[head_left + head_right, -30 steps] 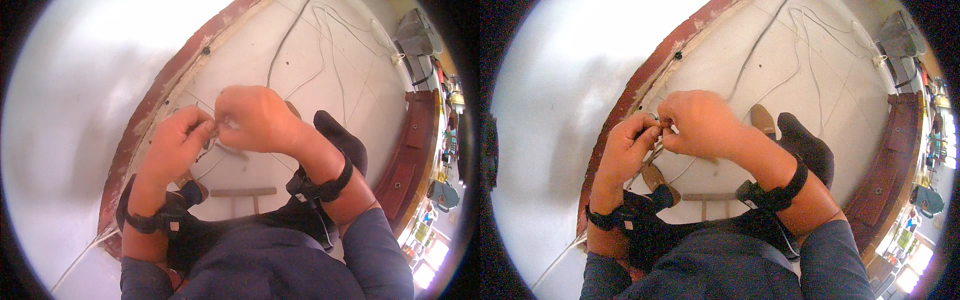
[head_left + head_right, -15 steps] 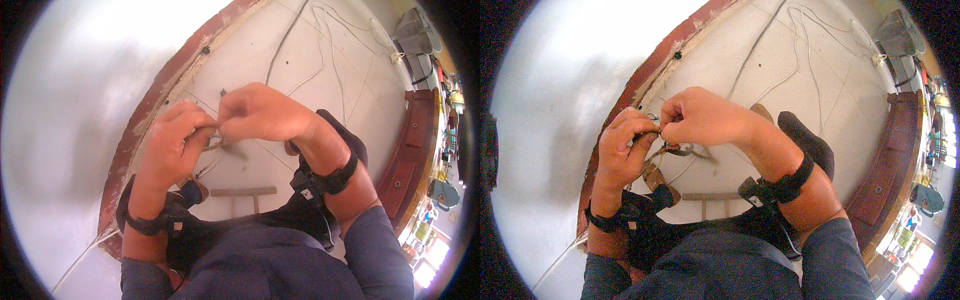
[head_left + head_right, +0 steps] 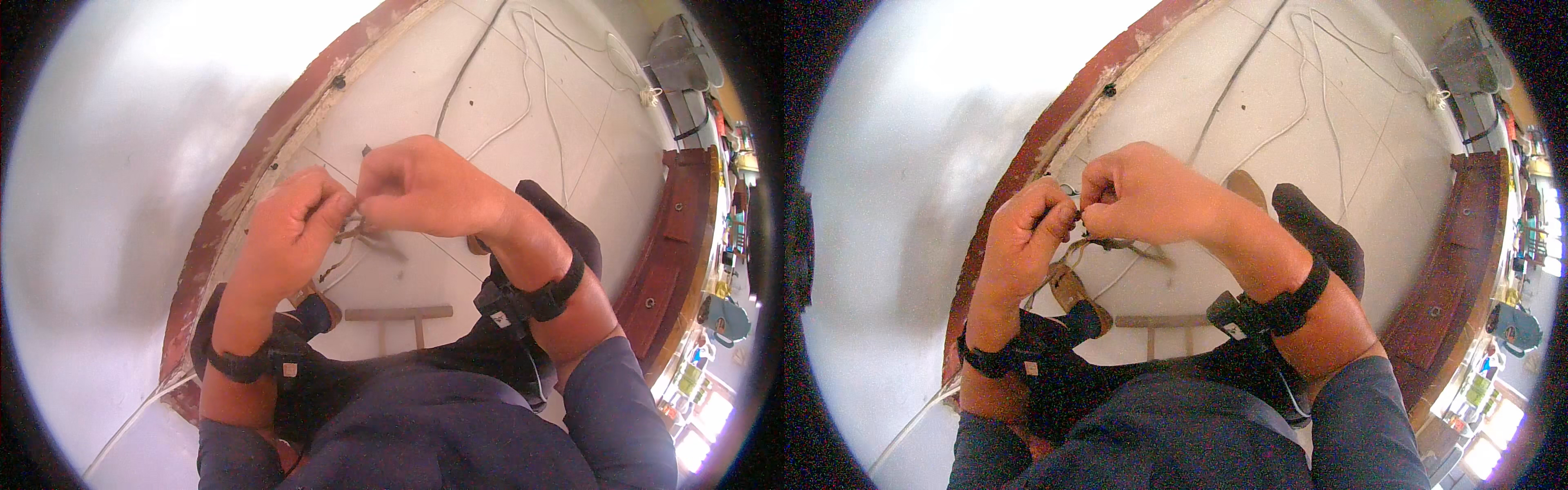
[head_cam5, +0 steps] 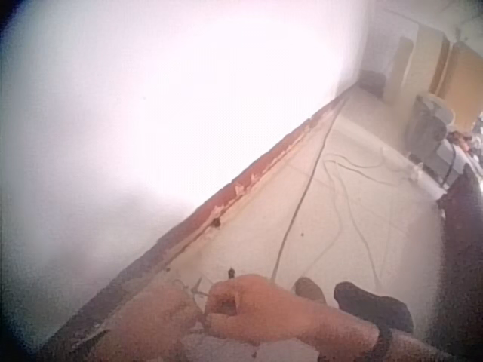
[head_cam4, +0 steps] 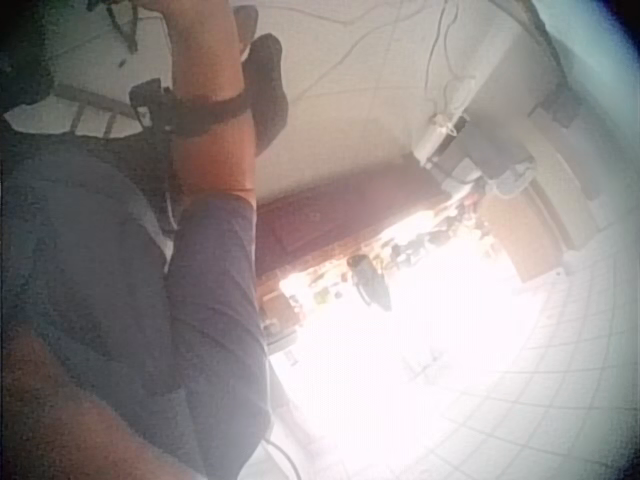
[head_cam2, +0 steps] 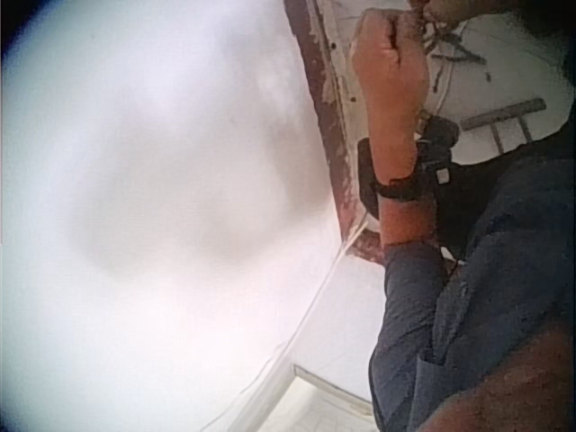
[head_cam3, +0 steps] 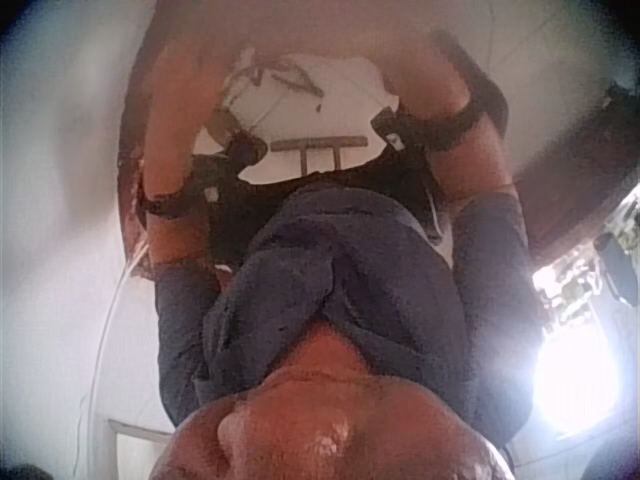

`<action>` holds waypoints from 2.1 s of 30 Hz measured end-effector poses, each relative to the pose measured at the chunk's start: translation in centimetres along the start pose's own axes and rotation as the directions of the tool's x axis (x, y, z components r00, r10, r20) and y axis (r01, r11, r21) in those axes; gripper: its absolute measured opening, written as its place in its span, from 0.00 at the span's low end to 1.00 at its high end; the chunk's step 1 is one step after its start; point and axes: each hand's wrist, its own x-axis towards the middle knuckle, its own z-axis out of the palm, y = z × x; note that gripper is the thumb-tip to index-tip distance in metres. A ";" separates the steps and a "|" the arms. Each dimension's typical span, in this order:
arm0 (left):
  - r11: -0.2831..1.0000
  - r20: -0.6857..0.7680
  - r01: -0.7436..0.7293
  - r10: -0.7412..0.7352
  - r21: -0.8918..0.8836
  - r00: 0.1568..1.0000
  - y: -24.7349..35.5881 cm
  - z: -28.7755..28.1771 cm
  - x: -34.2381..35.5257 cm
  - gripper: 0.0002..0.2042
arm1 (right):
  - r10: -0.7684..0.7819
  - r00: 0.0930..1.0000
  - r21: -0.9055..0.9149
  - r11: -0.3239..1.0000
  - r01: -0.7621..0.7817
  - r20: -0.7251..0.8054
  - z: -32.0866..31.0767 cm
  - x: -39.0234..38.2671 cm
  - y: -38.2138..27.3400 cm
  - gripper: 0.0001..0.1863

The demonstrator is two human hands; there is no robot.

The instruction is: The person tapes electrical wires together using white electrical tape and then cuts a piece of wire with scissors before twisting wire ends together and securing them with a black connector.

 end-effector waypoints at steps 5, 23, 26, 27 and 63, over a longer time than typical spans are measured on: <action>0.995 -0.015 -0.098 0.098 -0.017 0.995 -0.1 0.0 0.1 0.04 | 0.010 1.000 0.007 1.000 -0.010 0.016 0.1 0.0 0.0 0.09; 0.928 -0.123 0.115 -0.168 -0.353 0.978 0.1 0.7 -0.4 0.05 | 0.130 0.989 0.461 0.875 -0.150 0.076 0.1 0.1 0.9 0.11; 0.948 -0.099 0.095 -0.131 -0.303 0.986 0.5 1.0 -0.4 0.03 | 0.127 0.989 0.400 0.905 -0.147 0.076 0.0 0.3 1.0 0.11; 0.953 -0.106 0.077 -0.113 -0.294 0.988 0.3 1.0 -0.4 0.03 | 0.125 0.989 0.400 0.905 -0.146 0.078 0.2 0.3 1.0 0.11; 0.967 -0.160 -0.216 0.236 0.135 0.958 -0.6 -0.3 0.1 0.06 | 0.092 0.995 0.349 0.934 -0.074 -0.036 0.9 0.8 1.1 0.10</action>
